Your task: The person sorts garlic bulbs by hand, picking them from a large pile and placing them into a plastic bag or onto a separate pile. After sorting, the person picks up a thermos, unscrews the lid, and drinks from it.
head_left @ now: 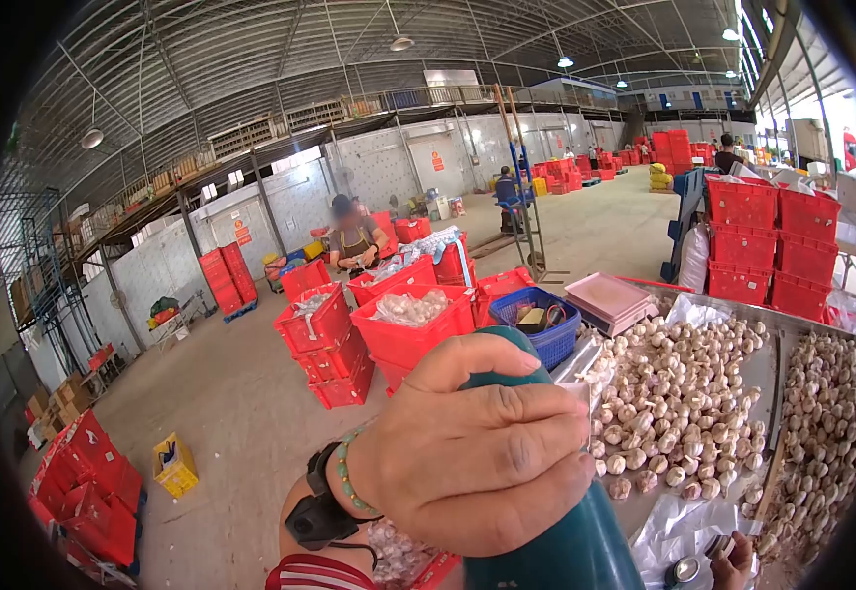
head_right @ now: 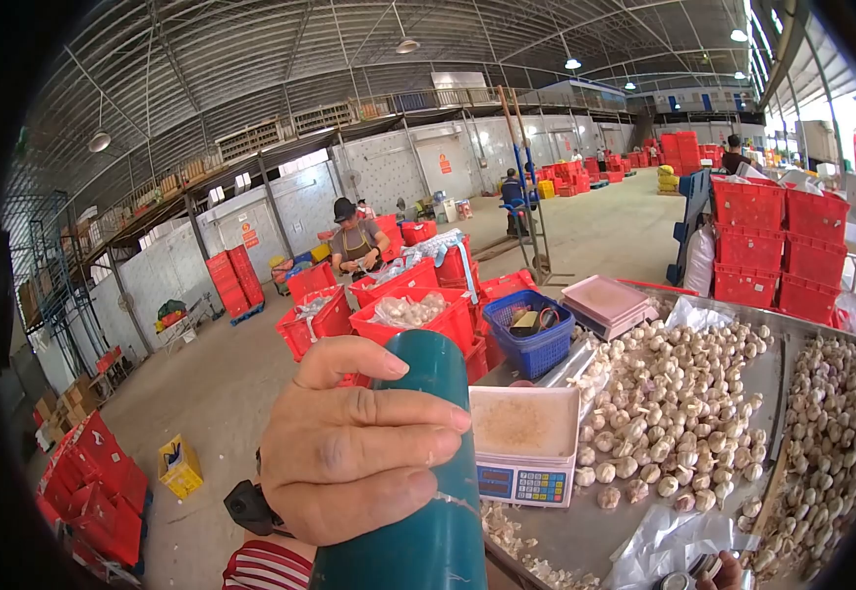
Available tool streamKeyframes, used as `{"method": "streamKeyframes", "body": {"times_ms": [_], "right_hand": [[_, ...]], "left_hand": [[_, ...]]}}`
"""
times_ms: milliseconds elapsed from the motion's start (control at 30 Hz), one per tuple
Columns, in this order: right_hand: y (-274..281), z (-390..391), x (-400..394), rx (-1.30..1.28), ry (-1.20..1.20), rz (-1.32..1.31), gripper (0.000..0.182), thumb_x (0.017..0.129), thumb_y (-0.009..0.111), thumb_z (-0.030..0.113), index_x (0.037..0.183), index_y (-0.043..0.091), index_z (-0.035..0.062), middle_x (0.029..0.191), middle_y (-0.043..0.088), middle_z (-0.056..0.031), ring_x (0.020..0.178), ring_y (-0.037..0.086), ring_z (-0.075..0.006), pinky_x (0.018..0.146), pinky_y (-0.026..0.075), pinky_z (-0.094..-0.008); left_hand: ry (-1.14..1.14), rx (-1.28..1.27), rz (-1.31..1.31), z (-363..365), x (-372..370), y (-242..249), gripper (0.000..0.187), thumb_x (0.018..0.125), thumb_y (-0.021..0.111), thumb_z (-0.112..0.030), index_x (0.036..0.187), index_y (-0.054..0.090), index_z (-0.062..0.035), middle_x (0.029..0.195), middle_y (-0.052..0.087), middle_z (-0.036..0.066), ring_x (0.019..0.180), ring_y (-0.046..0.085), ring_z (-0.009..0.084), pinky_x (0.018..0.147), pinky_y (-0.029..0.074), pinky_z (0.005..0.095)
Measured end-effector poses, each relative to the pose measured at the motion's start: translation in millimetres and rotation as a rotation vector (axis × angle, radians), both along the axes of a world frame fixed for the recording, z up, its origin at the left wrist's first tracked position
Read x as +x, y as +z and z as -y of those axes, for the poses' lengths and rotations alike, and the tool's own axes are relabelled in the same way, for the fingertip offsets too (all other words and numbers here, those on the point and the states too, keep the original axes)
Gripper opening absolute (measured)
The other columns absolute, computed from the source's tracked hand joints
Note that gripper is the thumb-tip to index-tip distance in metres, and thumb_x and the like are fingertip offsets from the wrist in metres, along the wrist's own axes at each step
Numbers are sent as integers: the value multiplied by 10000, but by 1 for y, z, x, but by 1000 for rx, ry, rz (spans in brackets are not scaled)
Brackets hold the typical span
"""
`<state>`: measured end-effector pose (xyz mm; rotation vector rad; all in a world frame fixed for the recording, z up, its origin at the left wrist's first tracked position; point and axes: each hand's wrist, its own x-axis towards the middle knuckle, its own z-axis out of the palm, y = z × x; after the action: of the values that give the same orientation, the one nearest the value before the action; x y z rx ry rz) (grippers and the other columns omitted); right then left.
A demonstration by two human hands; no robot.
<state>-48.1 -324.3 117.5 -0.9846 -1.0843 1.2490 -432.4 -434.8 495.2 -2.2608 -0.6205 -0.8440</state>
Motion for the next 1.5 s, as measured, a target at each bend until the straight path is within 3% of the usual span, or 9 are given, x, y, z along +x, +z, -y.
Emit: {"method": "streamKeyframes", "body": {"times_ms": [400, 533, 567, 667, 700, 867, 1167, 1367, 1500], "right_hand": [[30, -3, -14, 90, -31, 5, 434, 858, 676, 109, 1264, 549, 21, 1014, 644, -72, 891, 621, -154, 773, 497, -272], [87, -5, -38, 237, -54, -242, 568, 806, 764, 348, 1230, 551, 37, 1087, 628, -61, 928, 600, -144, 793, 475, -259], [103, -3, -44, 230, -68, -231, 568, 806, 764, 348, 1230, 551, 37, 1087, 628, -61, 928, 600, -144, 793, 475, -259], [147, 7, -64, 515, 57, -210, 723, 731, 784, 544, 1195, 567, 34, 1109, 611, -116, 955, 588, -190, 808, 474, -293], [163, 12, -77, 555, 158, -255, 611, 734, 809, 355, 1166, 572, -6, 1068, 604, -214, 896, 611, -222, 777, 506, -324], [207, -13, -92, 989, 417, 769, 423, 671, 792, 226, 1053, 688, 75, 956, 645, -97, 820, 623, -292, 724, 486, -373], [171, -25, -115, 772, 650, 303, 415, 891, 641, 410, 928, 650, -3, 933, 658, -145, 876, 645, -298, 778, 505, -369], [143, -44, -132, 412, 995, -326, 360, 928, 578, 343, 918, 653, -9, 968, 658, -171, 972, 630, -273, 876, 477, -375], [145, -41, -124, 353, 793, -92, 296, 925, 584, 274, 875, 651, -11, 887, 652, -136, 886, 639, -250, 806, 492, -363]], "left_hand": [[-107, -141, 95, -21, -1, -49, 53, 809, 653, -33, 859, 638, -26, 985, 689, 136, 871, 715, 304, 863, 434, 464], [-306, -826, 395, -42, 8, -141, 302, 872, 642, -195, 1109, 619, -10, 1038, 673, 142, 997, 643, 309, 892, 460, 421], [-318, -917, 487, -41, 24, -167, 764, 568, 873, -328, 1190, 548, -25, 1068, 615, 141, 941, 620, 326, 895, 451, 422], [-199, -1496, 843, -44, 61, -215, 675, 666, 862, -185, 1238, 553, -4, 1140, 645, 98, 1032, 603, 159, 923, 475, 334], [-189, -1587, 909, -50, 68, -241, 681, 657, 870, -195, 1238, 563, -16, 1100, 660, 85, 1009, 606, 145, 910, 481, 333], [70, -1324, 718, -42, 77, -263, 644, 631, 855, -344, 1139, 606, -38, 995, 678, 173, 934, 666, 333, 846, 511, 380], [-66, -1531, 744, -50, 76, -268, 660, 628, 861, -336, 1154, 594, -39, 1009, 678, 145, 943, 668, 284, 863, 508, 372], [-631, -2168, 1068, -59, 82, -296, 670, 626, 846, -283, 1176, 568, -23, 990, 652, 55, 891, 622, 143, 812, 496, 276], [-544, -2096, 1111, -62, 94, -310, 701, 610, 863, -336, 1164, 557, -35, 976, 660, 96, 907, 650, 213, 792, 527, 320]]}}
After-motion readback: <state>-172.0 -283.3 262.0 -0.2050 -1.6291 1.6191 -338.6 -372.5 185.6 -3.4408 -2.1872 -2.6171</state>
